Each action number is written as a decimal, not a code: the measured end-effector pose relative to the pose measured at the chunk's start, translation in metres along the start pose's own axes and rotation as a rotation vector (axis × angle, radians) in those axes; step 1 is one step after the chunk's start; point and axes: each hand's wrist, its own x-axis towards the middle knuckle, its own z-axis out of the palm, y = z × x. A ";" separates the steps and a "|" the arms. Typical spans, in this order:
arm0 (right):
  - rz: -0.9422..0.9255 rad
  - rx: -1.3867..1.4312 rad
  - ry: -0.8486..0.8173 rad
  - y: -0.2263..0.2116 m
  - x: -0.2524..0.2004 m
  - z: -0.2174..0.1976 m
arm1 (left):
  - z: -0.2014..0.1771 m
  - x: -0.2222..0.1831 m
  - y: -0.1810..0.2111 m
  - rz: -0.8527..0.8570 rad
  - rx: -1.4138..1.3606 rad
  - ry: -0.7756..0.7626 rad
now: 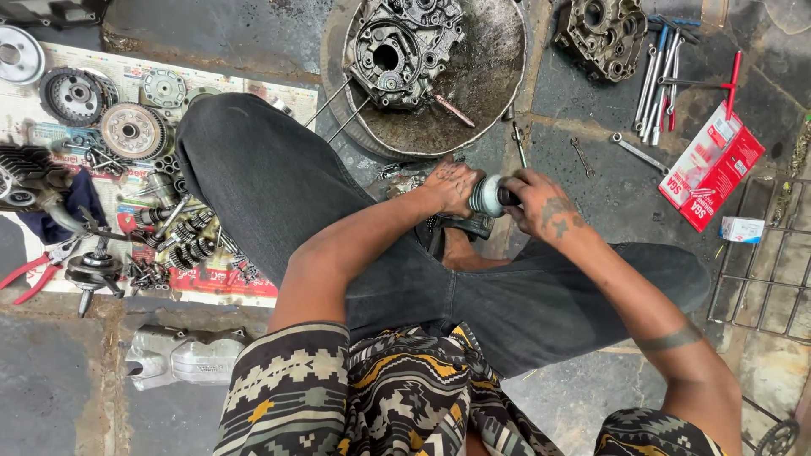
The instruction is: Repairing and lubricating motorcycle engine parts.
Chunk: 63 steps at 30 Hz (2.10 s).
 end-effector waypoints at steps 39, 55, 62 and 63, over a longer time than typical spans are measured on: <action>0.111 1.433 0.982 0.061 0.003 -0.006 | -0.134 -0.089 0.020 -0.052 -0.525 1.114; 0.179 1.259 1.177 0.062 0.020 0.002 | -0.066 -0.077 -0.041 -0.163 -0.238 1.246; 0.129 0.767 1.212 0.071 0.028 0.011 | -0.043 -0.051 -0.052 -0.227 -0.208 0.985; 0.077 0.660 1.254 0.071 0.031 0.008 | -0.048 -0.048 -0.053 -0.270 -0.158 0.943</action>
